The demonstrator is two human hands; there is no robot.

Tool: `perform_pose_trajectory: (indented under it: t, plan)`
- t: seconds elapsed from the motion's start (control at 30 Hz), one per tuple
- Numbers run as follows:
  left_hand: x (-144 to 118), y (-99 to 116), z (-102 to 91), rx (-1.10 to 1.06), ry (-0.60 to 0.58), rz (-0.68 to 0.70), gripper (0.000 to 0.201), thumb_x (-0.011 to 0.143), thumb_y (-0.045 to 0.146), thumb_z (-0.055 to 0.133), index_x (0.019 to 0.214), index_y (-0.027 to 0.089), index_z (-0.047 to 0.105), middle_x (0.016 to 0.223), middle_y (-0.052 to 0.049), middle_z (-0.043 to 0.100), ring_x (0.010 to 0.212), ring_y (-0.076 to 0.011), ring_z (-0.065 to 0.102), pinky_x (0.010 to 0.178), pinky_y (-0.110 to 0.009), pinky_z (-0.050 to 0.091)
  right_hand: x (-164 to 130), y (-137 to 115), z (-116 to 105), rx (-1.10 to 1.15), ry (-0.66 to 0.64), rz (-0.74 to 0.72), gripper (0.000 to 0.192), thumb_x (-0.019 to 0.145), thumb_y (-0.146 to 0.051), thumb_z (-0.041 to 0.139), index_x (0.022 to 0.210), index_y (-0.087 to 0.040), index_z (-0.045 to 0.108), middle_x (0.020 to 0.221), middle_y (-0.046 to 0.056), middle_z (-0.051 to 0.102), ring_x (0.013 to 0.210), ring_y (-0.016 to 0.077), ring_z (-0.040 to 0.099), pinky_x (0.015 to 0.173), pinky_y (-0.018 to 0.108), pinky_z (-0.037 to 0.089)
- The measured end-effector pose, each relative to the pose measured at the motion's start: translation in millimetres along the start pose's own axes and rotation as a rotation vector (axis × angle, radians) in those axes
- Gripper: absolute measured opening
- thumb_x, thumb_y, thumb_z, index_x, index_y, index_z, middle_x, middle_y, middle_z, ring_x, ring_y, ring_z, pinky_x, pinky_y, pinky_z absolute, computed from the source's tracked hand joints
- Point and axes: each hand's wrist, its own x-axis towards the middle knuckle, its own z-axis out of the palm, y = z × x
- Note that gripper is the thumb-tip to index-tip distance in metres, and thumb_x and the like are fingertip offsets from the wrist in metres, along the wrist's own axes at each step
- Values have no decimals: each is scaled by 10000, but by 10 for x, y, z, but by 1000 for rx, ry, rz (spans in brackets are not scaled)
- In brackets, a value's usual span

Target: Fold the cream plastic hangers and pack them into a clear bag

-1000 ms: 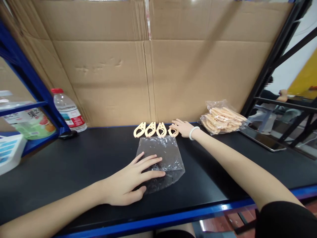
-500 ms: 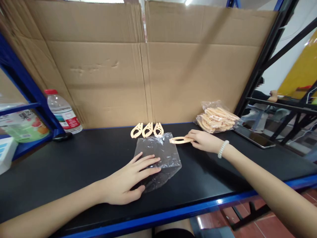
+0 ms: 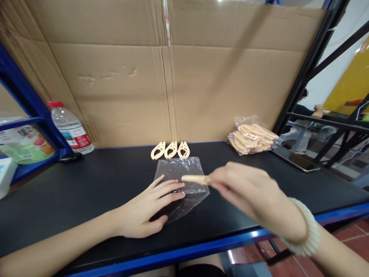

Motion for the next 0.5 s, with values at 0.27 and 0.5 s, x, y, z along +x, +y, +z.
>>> perform_pose_trajectory:
  t: [0.27, 0.5]
  plan:
    - [4, -16, 14, -23, 27, -11, 714, 742, 165, 522, 1426, 206, 321, 1510, -94, 338, 1400, -295, 275, 1149, -598, 110, -8, -528, 231, -240, -128, -329, 336, 912, -75, 327, 952, -76, 661, 882, 145, 702, 789, 250, 638, 715, 389, 520]
    - [-6, -12, 13, -32, 35, -24, 779, 722, 168, 528, 1452, 218, 261, 1537, -77, 290, 1418, -289, 229, 1157, -586, 85, 37, -549, 604, -359, -269, -360, 210, 852, -94, 460, 821, -101, 668, 846, 158, 673, 728, 247, 614, 639, 369, 525]
